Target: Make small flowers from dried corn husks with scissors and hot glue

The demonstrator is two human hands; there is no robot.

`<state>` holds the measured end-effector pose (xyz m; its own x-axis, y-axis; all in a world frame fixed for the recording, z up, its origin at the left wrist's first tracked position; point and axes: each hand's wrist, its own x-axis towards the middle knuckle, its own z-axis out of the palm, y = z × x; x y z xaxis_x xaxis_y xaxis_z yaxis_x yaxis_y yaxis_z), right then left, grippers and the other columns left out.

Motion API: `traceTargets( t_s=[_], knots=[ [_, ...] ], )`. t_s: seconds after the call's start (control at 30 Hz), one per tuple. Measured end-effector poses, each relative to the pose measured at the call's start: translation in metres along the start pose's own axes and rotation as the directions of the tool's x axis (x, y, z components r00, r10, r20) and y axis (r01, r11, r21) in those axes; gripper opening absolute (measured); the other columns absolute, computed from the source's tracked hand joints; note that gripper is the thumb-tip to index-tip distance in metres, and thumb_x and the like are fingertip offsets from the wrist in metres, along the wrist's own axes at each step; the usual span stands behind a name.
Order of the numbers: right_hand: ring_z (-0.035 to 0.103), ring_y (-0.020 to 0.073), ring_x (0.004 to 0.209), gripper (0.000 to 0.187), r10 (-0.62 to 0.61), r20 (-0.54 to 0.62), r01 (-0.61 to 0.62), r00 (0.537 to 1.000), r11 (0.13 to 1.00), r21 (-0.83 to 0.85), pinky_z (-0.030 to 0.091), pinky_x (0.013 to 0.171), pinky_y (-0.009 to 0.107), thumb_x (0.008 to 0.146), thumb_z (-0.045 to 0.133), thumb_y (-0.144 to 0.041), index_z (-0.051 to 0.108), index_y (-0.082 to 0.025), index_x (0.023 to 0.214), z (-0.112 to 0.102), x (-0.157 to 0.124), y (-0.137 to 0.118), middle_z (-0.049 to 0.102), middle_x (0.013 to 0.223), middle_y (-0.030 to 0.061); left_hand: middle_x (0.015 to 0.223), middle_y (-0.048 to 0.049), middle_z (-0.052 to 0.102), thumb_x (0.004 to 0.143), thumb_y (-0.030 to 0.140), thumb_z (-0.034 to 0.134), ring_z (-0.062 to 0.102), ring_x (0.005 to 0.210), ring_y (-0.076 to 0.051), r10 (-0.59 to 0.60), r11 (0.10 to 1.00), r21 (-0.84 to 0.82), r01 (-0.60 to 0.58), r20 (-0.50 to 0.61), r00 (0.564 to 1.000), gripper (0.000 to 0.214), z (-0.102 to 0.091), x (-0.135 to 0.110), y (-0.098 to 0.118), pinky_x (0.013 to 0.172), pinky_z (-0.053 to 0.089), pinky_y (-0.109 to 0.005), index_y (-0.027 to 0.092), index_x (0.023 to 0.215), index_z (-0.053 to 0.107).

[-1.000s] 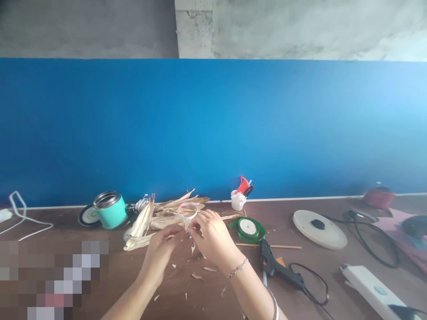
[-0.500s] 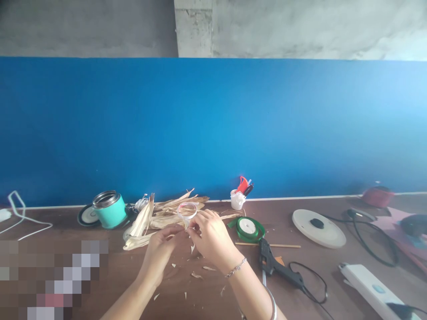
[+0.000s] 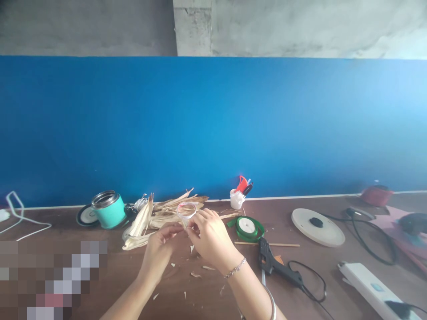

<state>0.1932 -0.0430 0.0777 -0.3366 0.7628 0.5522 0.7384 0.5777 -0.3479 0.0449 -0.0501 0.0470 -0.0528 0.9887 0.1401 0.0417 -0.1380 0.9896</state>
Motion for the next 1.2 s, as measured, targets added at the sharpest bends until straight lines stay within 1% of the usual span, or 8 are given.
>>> traceTargets(
  t_s=[0.2,0.5,0.67,0.77,0.83,0.93,1.0,1.2],
  knots=[
    [0.053,0.0171,0.073,0.01,-0.013,-0.023,0.013,1.0,1.0,0.002,0.038,0.068,0.029,0.077,0.058,-0.011,0.056,-0.019,0.071,-0.003,-0.001,-0.002,0.061,0.071,0.0011,0.087,-0.0057,0.064,0.068,0.032,0.066,0.06,0.084,-0.022,0.11,0.99,0.091,-0.108,-0.025,0.994,0.015,-0.002,0.0,-0.007,0.08,0.044,-0.031,0.018,0.066,0.07],
    [0.048,0.0172,0.069,0.016,-0.107,-0.107,0.092,0.988,0.986,-0.136,0.032,0.064,0.029,0.081,0.049,-0.013,0.053,-0.019,0.067,0.003,-0.003,-0.009,0.056,0.068,0.0025,0.087,-0.0058,0.062,0.068,0.034,0.064,0.059,0.087,-0.023,0.092,0.994,0.062,-0.085,-0.114,0.989,0.016,0.0,-0.003,-0.004,0.073,0.047,-0.029,0.019,0.065,0.068],
    [0.052,0.0191,0.079,0.006,0.021,-0.164,0.01,0.986,0.982,0.187,0.038,0.071,0.031,0.078,0.056,-0.024,0.055,-0.019,0.08,-0.007,-0.002,-0.012,0.059,0.081,0.0038,0.089,-0.0043,0.059,0.069,0.035,0.065,0.057,0.087,-0.021,0.152,0.988,0.006,-0.153,-0.133,0.979,0.016,-0.002,0.001,-0.011,0.074,0.047,-0.029,0.019,0.068,0.066],
    [0.051,0.0154,0.068,0.018,0.296,-0.156,-0.196,0.942,0.867,0.458,0.04,0.063,0.027,0.086,0.044,-0.031,0.054,-0.018,0.077,-0.011,-0.001,-0.004,0.057,0.072,0.0019,0.097,-0.0045,0.056,0.072,0.036,0.065,0.055,0.097,-0.022,0.237,0.971,-0.008,-0.239,-0.11,0.965,0.015,-0.005,0.003,-0.019,0.08,0.045,-0.029,0.021,0.074,0.066],
    [0.048,0.0125,0.059,0.023,0.425,-0.02,-0.34,0.905,0.751,0.566,0.039,0.055,0.025,0.087,0.042,-0.033,0.055,-0.017,0.076,-0.009,-0.001,0.003,0.055,0.067,-0.0002,0.1,-0.0049,0.055,0.073,0.037,0.065,0.053,0.102,-0.022,0.262,0.964,-0.023,-0.265,-0.103,0.96,0.016,-0.007,0.004,-0.022,0.084,0.043,-0.03,0.021,0.073,0.066],
    [0.048,0.01,0.057,0.015,0.361,0.228,-0.42,0.904,0.657,0.626,0.039,0.053,0.022,0.078,0.057,-0.03,0.06,-0.016,0.082,-0.003,-0.001,0.01,0.057,0.069,-0.0013,0.1,-0.0053,0.055,0.074,0.037,0.065,0.052,0.104,-0.023,0.265,0.961,-0.062,-0.27,-0.084,0.961,0.018,-0.008,0.004,-0.026,0.087,0.042,-0.03,0.02,0.07,0.064],
    [0.049,0.0094,0.058,0.018,0.266,0.309,-0.408,0.913,0.607,0.682,0.04,0.054,0.022,0.071,0.066,-0.029,0.06,-0.017,0.083,0.003,-0.001,0.01,0.058,0.072,-0.0014,0.101,-0.0054,0.055,0.075,0.036,0.064,0.053,0.103,-0.023,0.264,0.957,-0.107,-0.268,-0.055,0.963,0.017,-0.008,0.004,-0.027,0.087,0.042,-0.03,0.019,0.071,0.065],
    [0.047,0.0085,0.057,0.028,0.195,0.323,-0.376,0.926,0.386,0.843,0.04,0.053,0.022,0.066,0.071,-0.038,0.055,-0.018,0.076,0.015,-0.001,0.004,0.055,0.072,-0.0018,0.103,-0.0069,0.054,0.075,0.034,0.065,0.052,0.103,-0.024,0.267,0.95,-0.182,-0.255,0.045,0.963,0.015,-0.008,0.004,-0.027,0.09,0.041,-0.032,0.019,0.073,0.068]
  ],
)
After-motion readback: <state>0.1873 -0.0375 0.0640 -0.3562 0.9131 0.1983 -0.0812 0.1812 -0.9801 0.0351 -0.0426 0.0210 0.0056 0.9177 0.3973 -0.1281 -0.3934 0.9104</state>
